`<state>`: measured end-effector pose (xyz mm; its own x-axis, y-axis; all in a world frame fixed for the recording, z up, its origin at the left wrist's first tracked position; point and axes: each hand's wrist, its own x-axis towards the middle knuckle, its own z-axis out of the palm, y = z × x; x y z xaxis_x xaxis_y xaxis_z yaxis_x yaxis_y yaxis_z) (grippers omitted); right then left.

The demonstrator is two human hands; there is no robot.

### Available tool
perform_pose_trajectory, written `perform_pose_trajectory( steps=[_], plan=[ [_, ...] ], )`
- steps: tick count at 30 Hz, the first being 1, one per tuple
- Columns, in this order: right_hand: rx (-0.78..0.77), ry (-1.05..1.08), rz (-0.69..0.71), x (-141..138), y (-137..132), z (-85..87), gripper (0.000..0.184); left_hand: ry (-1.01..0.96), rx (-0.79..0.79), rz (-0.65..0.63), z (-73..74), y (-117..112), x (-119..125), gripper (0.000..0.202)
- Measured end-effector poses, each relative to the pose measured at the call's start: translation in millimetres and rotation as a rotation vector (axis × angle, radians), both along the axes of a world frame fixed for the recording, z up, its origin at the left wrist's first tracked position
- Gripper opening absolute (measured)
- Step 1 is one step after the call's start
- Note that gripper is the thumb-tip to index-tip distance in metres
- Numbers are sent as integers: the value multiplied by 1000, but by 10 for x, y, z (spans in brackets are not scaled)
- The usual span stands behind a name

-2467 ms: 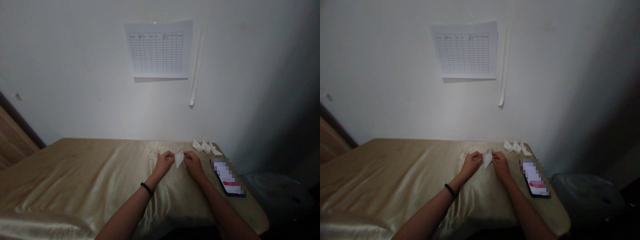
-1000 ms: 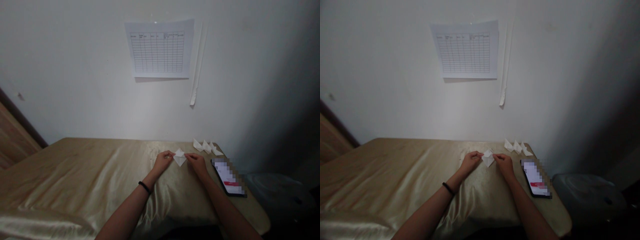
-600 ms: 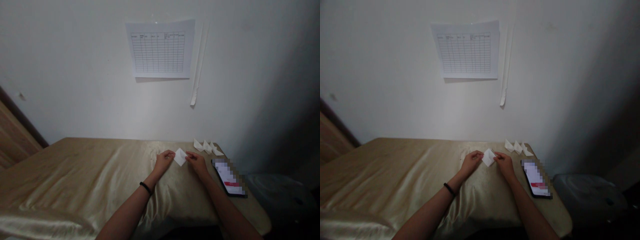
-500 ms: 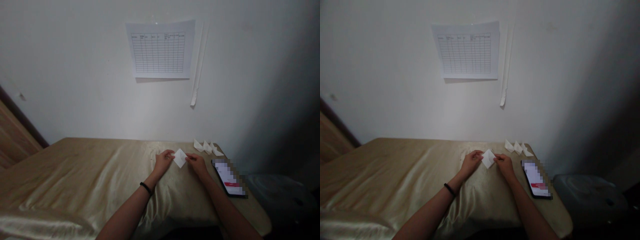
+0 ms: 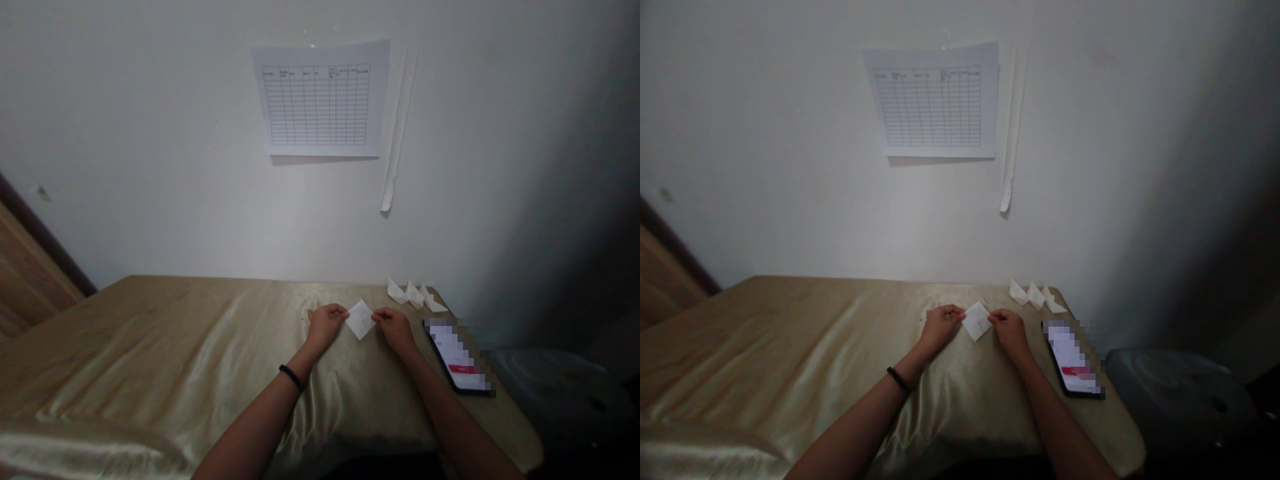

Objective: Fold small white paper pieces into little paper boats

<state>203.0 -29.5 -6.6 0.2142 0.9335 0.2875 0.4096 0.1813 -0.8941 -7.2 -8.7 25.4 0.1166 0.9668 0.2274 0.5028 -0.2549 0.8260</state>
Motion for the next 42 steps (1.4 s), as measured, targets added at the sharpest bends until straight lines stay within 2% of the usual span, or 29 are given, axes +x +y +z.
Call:
perform_pose_trajectory(
  steps=[8,16,25,36,42],
  plan=[
    [-19,-190,-96,-67,-7,-31,12,71,-29,2,80,-41,27,14],
    [49,-32,54,-39,-33,10,27,145,-29,-7,103,-81,33,12],
    [25,7,255,-97,-60,35,28,29,-30,-51,46,-34,25,23],
    [12,-79,251,-101,-41,-31,28,33,-69,1,-10,28,9,26],
    [-2,-84,251,-106,-33,-39,31,37,-46,-31,-5,23,14,24]
  ],
)
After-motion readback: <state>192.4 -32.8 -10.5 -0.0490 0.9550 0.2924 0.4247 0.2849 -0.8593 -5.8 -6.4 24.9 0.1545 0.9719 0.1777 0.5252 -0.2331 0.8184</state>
